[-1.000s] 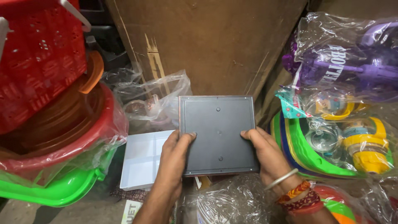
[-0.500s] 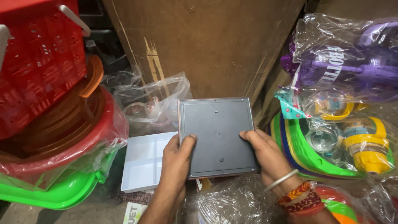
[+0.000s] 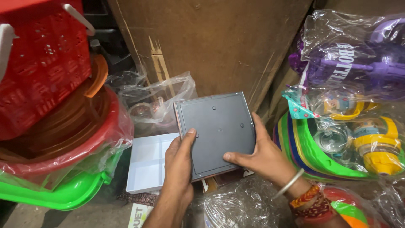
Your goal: The person assembles a square tray by placing a white plastic insert into a dark base, then adds a decorative lid with a central emblem. The person then places the assembled tray into a clear plastic bag and seals it.
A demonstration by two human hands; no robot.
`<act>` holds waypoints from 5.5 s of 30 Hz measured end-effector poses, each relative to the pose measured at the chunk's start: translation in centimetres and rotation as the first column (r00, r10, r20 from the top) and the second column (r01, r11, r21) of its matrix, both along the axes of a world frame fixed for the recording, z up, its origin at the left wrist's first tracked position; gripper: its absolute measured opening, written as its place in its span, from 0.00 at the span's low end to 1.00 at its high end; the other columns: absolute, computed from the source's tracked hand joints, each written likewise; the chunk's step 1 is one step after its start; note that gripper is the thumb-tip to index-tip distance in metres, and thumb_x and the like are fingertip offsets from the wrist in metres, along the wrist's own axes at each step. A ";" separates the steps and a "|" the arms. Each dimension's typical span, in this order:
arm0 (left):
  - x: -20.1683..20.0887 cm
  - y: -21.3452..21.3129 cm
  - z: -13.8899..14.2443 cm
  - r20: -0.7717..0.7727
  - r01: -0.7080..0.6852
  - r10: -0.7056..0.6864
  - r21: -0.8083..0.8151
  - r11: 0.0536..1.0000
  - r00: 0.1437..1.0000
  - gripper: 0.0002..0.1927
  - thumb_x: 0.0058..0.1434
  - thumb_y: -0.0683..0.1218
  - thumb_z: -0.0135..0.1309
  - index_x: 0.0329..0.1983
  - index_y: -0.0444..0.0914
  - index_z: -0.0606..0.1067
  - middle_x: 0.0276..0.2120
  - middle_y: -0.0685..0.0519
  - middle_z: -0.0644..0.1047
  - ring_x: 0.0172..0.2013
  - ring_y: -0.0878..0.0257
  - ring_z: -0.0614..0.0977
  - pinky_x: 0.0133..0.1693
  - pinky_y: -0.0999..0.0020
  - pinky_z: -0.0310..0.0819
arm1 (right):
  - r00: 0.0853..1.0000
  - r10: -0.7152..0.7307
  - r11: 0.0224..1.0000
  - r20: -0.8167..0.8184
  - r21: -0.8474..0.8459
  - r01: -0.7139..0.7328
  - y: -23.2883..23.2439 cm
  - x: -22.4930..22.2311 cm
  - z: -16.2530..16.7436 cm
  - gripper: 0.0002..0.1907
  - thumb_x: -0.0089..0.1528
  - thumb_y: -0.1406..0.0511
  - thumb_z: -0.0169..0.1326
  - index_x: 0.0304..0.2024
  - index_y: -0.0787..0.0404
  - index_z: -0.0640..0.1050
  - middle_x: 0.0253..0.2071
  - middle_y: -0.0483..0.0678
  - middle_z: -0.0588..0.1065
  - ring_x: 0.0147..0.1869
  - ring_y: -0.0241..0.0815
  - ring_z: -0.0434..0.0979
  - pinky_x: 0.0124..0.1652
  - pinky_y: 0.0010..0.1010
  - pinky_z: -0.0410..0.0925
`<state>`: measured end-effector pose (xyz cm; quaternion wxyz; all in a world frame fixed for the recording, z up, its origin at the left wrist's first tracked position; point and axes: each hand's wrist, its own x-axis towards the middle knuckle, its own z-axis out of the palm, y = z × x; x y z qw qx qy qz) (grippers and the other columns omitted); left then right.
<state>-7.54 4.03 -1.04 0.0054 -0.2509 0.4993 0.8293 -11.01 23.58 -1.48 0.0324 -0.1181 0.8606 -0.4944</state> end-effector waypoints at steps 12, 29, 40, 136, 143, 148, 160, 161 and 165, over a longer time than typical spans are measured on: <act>-0.3 -0.2 -0.4 -0.042 -0.008 0.008 -0.003 1.000 0.999 0.26 0.60 0.56 0.55 0.52 0.31 0.77 0.45 0.46 0.82 0.47 0.58 0.80 0.51 0.64 0.72 | 0.992 0.084 0.932 0.091 -0.361 -0.046 0.8 -0.7 -1.3 0.54 0.54 0.67 0.65 0.75 0.64 0.48 0.70 0.61 0.65 0.72 0.48 0.67 0.59 0.34 0.70; -0.2 0.7 -1.2 -0.058 0.067 -0.073 -0.091 0.994 0.996 0.26 0.60 0.58 0.56 0.49 0.32 0.78 0.37 0.48 0.83 0.36 0.64 0.82 0.38 0.69 0.78 | 0.903 0.108 0.911 -0.417 0.404 0.078 -0.5 1.1 -1.4 0.48 0.58 0.52 0.63 0.68 0.74 0.59 0.72 0.69 0.56 0.77 0.64 0.52 0.69 0.45 0.52; 0.2 0.5 -0.8 -0.089 0.098 -0.105 -0.080 0.992 0.990 0.22 0.62 0.55 0.56 0.47 0.30 0.78 0.36 0.48 0.83 0.35 0.64 0.82 0.38 0.69 0.77 | 0.965 -0.175 0.966 -0.195 0.155 0.207 0.7 -0.2 -2.7 0.51 0.53 0.54 0.66 0.70 0.71 0.58 0.67 0.66 0.65 0.71 0.57 0.66 0.64 0.41 0.62; -1.4 0.1 -5.0 -0.236 -0.065 -0.026 -0.371 0.926 0.971 0.32 0.68 0.53 0.43 0.73 0.36 0.59 0.66 0.43 0.71 0.66 0.55 0.70 0.64 0.65 0.58 | 0.960 -0.181 0.884 0.215 -0.393 0.255 -0.9 -0.5 -1.6 0.30 0.62 0.53 0.56 0.62 0.62 0.72 0.50 0.47 0.79 0.52 0.37 0.78 0.50 0.29 0.72; -0.9 0.0 -3.2 -0.205 0.010 -0.070 -0.281 0.960 0.976 0.32 0.68 0.54 0.44 0.73 0.40 0.58 0.65 0.49 0.70 0.63 0.60 0.70 0.63 0.66 0.58 | 0.928 -0.191 0.763 0.321 -0.546 0.346 -0.5 -0.3 -1.7 0.28 0.63 0.52 0.53 0.60 0.60 0.72 0.52 0.45 0.77 0.54 0.38 0.77 0.51 0.31 0.70; -0.7 -0.7 -3.0 -0.318 -0.041 0.024 -0.047 0.998 0.948 0.22 0.70 0.52 0.46 0.61 0.35 0.69 0.55 0.48 0.73 0.54 0.61 0.73 0.56 0.64 0.67 | 0.864 -0.142 0.479 0.483 -0.730 0.487 0.4 -1.4 -3.2 0.21 0.65 0.54 0.53 0.48 0.65 0.74 0.44 0.54 0.76 0.47 0.46 0.77 0.45 0.40 0.73; -0.3 -1.0 -0.1 -0.103 -0.019 0.047 0.252 0.967 0.994 0.28 0.61 0.46 0.52 0.66 0.41 0.65 0.51 0.50 0.78 0.52 0.60 0.79 0.53 0.62 0.74 | 0.918 -0.191 0.547 0.348 -0.738 0.394 0.4 -1.6 -4.3 0.27 0.57 0.74 0.46 0.61 0.67 0.71 0.48 0.50 0.75 0.47 0.39 0.75 0.47 0.30 0.70; -0.2 -1.1 0.2 -0.143 0.029 0.013 0.291 0.956 0.990 0.29 0.62 0.47 0.51 0.67 0.38 0.65 0.51 0.50 0.78 0.51 0.60 0.79 0.53 0.62 0.74 | 0.927 -0.177 0.549 0.331 -0.748 0.372 0.4 -1.6 -4.1 0.28 0.56 0.75 0.46 0.62 0.67 0.70 0.50 0.50 0.75 0.49 0.39 0.76 0.49 0.30 0.70; -0.3 -1.5 0.8 -0.057 0.039 -0.025 0.244 0.969 0.998 0.29 0.62 0.50 0.50 0.67 0.41 0.68 0.50 0.54 0.78 0.48 0.63 0.79 0.49 0.64 0.74 | 0.949 -0.124 0.613 0.290 -0.730 0.303 0.5 -1.5 -3.1 0.35 0.53 0.76 0.46 0.66 0.66 0.65 0.61 0.49 0.74 0.58 0.37 0.76 0.54 0.27 0.69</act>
